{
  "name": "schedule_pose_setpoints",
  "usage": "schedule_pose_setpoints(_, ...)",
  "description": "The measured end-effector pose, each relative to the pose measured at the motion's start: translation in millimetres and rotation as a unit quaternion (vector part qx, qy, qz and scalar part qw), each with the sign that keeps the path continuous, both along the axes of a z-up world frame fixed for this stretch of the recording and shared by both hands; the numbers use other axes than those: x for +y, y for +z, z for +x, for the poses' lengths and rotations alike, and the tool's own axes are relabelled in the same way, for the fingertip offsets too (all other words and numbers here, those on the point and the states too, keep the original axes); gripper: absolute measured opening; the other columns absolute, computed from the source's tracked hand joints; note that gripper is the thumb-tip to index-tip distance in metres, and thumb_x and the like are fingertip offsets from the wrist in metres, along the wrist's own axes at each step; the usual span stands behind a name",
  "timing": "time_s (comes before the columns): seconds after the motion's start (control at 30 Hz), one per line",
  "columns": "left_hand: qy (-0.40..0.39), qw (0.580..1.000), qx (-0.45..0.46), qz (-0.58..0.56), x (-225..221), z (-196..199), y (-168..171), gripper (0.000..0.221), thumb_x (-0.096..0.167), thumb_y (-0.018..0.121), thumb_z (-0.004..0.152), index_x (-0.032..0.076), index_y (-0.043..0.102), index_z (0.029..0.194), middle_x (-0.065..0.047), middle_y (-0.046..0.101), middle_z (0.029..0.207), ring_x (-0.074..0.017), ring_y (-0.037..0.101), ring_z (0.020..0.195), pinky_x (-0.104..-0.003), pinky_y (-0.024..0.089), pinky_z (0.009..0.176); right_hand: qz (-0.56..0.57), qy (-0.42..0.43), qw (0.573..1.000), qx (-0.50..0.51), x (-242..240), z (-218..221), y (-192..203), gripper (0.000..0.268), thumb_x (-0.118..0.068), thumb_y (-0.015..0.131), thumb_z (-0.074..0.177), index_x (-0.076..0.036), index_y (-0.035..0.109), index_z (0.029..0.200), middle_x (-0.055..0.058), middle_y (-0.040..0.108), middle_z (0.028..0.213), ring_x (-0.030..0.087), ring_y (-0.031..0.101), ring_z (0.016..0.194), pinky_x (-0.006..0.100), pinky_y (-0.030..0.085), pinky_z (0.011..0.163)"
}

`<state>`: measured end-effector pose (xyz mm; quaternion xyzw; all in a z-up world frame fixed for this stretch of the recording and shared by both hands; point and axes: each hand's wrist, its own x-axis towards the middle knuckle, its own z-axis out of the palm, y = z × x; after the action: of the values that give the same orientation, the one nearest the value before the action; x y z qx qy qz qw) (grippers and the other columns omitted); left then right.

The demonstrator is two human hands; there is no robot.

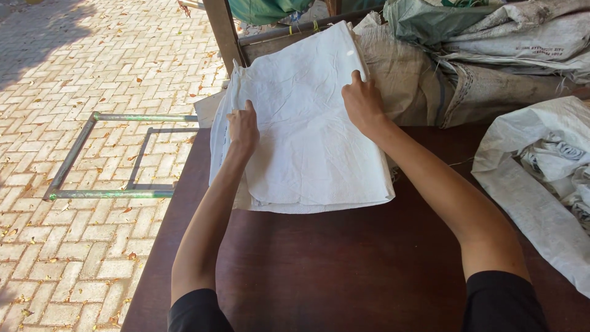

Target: Folding and stacking large white woven plastic sacks on a wooden table.

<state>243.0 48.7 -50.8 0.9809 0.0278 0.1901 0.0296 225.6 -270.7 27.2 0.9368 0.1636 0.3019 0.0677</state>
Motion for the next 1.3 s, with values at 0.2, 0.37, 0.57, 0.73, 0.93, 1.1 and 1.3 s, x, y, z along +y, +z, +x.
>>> schedule_pose_setpoints(0.2,-0.053,0.993,-0.099,-0.018,-8.5,5.3,33.7,0.04,-0.014,0.068,0.08,-0.002,0.059,0.118,-0.029,0.056,0.117,-0.0444,0.058,0.114,-0.042,0.061,0.083,0.045,0.011,0.998,-0.052,3.0,20.6,18.1,0.008,-0.001,0.068,0.089,0.004,0.072,0.085,0.021,0.058,0.124,0.041,0.066,0.098,0.042,0.062,0.074)
schedule_pose_setpoints(0.37,-0.082,0.995,-0.034,-0.053,-18.0,5.2,19.1,0.039,0.005,0.066,0.087,0.0,0.06,0.126,-0.029,0.046,0.138,-0.0473,0.046,0.129,-0.055,0.05,0.1,0.068,-0.012,0.998,0.007,-8.0,51.5,-16.1,0.009,-0.003,0.067,0.089,0.004,0.073,0.089,0.022,0.056,0.128,0.046,0.062,0.107,0.043,0.062,0.079)
schedule_pose_setpoints(0.57,-0.075,0.972,0.191,-0.114,-52.9,-35.0,13.9,0.076,0.065,0.047,0.095,0.011,0.042,0.148,-0.028,0.024,0.16,-0.051,0.017,0.149,-0.082,0.008,0.11,0.037,-0.044,0.976,0.21,-5.6,32.3,-15.3,0.045,-0.036,0.06,0.096,-0.001,0.065,0.123,0.023,0.041,0.149,0.054,0.043,0.128,0.058,0.042,0.104)
schedule_pose_setpoints(0.73,-0.08,0.973,0.194,-0.101,-55.2,-20.9,-9.6,0.083,0.07,0.04,0.098,0.008,0.036,0.153,-0.03,0.022,0.162,-0.0526,0.013,0.151,-0.086,0.001,0.109,0.003,-0.097,0.934,0.344,-5.8,-22.4,28.1,0.074,-0.064,0.052,0.092,-0.023,0.042,0.153,0.015,0.014,0.167,0.055,0.007,0.149,0.075,0.005,0.116)
schedule_pose_setpoints(0.93,-0.124,0.959,0.193,-0.166,-91.1,-52.0,22.3,0.067,0.058,0.049,0.099,0.011,0.047,0.147,-0.025,0.033,0.159,-0.0502,0.022,0.151,-0.087,0.009,0.109,-0.011,-0.058,0.927,0.37,-27.3,-90.5,38.1,0.077,-0.072,0.054,0.087,-0.031,0.047,0.151,0.011,0.013,0.17,0.048,0.002,0.155,0.075,0.0,0.118)
schedule_pose_setpoints(1.1,-0.333,0.926,0.053,-0.168,-162.0,-117.1,55.8,0.05,0.038,0.062,0.098,0.008,0.054,0.137,-0.028,0.032,0.156,-0.0488,0.024,0.147,-0.074,0.022,0.111,0.095,0.107,0.975,0.172,-71.0,-187.2,29.3,0.061,-0.058,0.057,0.096,-0.019,0.06,0.143,0.015,0.029,0.166,0.045,0.023,0.151,0.071,0.017,0.116)
schedule_pose_setpoints(1.3,-0.547,0.812,-0.113,-0.167,-261.3,-199.5,92.3,0.038,0.011,0.066,0.093,0.004,0.058,0.13,-0.026,0.038,0.156,-0.0475,0.032,0.149,-0.056,0.035,0.12,0.127,0.073,0.988,0.038,-145.7,-295.2,11.5,0.052,-0.036,0.07,0.095,-0.008,0.063,0.139,0.019,0.042,0.158,0.041,0.039,0.147,0.058,0.035,0.117)
